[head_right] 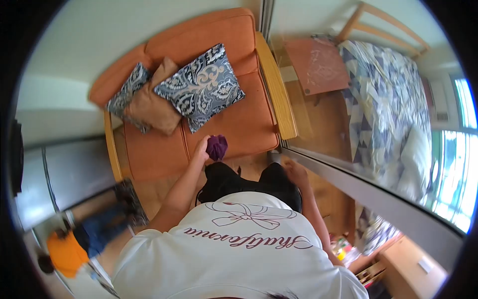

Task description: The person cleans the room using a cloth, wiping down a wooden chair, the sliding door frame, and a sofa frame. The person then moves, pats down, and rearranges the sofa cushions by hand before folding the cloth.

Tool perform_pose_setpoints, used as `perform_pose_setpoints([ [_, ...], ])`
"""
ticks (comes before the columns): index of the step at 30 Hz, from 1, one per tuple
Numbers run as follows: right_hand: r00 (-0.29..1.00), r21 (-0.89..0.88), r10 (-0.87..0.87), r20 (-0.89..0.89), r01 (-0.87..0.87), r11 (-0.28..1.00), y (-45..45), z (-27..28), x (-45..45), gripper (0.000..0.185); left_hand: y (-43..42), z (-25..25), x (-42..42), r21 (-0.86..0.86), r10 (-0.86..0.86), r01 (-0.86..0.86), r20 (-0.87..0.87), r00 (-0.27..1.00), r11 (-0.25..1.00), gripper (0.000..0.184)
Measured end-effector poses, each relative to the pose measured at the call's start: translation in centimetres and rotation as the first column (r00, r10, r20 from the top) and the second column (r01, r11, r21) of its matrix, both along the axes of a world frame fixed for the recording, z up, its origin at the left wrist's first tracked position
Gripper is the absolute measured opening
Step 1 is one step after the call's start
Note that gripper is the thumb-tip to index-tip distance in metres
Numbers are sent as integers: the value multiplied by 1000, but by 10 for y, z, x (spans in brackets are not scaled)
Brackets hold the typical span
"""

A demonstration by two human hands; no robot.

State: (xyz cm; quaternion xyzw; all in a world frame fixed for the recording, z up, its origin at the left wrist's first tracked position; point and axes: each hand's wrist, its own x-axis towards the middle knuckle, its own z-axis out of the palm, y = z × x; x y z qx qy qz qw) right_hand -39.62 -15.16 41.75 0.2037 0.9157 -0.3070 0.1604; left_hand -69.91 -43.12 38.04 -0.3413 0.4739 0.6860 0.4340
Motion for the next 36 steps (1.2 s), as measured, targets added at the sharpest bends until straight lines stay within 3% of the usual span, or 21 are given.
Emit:
perform_pose_setpoints([
  [1,997,-156,-75,25,78,985,1,31,-43,31,11,0,17,-8,42,-42,10,999,999,20],
  [2,994,-472,-99,43,107,875,3,44,-73,39,20,-2,36,79,23,-21,-22,1000,997,22],
  [4,964,-724,-170,204,265,637,-9,65,-115,49,53,3,81,222,54,-25,-124,991,975,29],
  [5,934,-755,-227,275,356,551,-20,80,-133,52,69,26,100,303,27,19,-149,988,953,33],
  [6,895,-773,-277,350,443,454,-28,88,-143,56,82,53,117,176,-27,49,-127,992,983,38],
  [8,911,-787,-150,385,409,462,-35,71,-155,59,97,53,152,349,101,-38,-165,981,936,45],
  [9,911,-797,-52,409,385,465,-40,60,-158,63,92,48,163,344,127,-62,-168,978,937,45],
  [13,927,-783,-3,374,318,535,-41,5,-153,68,67,38,184,189,277,-245,-166,947,951,49],
  [15,948,-455,-182,260,286,843,-34,-27,-145,58,45,35,194,107,298,-284,-144,944,953,48],
  [18,919,-335,7,395,137,932,-1,-75,-156,49,6,45,208,-265,131,-263,-428,894,928,37],
  [19,936,-183,23,350,45,982,-2,-67,-161,48,-8,55,217,-367,71,-281,-493,867,887,34],
  [21,951,-180,118,287,-68,981,9,-84,-167,51,-40,57,246,-625,-149,-387,-632,760,678,32],
  [23,955,-182,206,212,-168,969,13,-101,-183,55,-75,75,271,-852,-645,-440,-508,571,282,32],
  [24,835,64,510,207,-532,844,17,-103,-191,59,-86,89,284,-913,-666,-360,-389,636,190,28],
  [25,610,292,743,277,-789,540,21,-105,-200,63,-95,98,297,-957,-673,-273,-265,690,97,24],
  [26,597,285,750,284,-800,529,25,-105,-209,63,-107,95,315,-979,-688,-184,-193,700,88,21],
  [28,239,123,684,689,-969,214,30,-108,-227,69,-111,89,342,-994,-683,-82,-111,722,75,18],
  [30,228,173,705,672,-974,150,43,-127,-239,69,-107,93,355,-976,-871,-182,19,492,-124,12],
  [31,230,233,718,657,-968,97,54,-134,-238,70,-104,94,359,-978,-862,-167,22,506,-124,12],
  [33,234,278,737,635,-958,65,70,-146,-234,69,-102,96,356,-944,-594,-329,-275,756,19,17],
  [36,257,279,718,647,-956,91,66,-160,-230,66,-102,98,357,-926,-628,-378,-308,714,25,19],
])
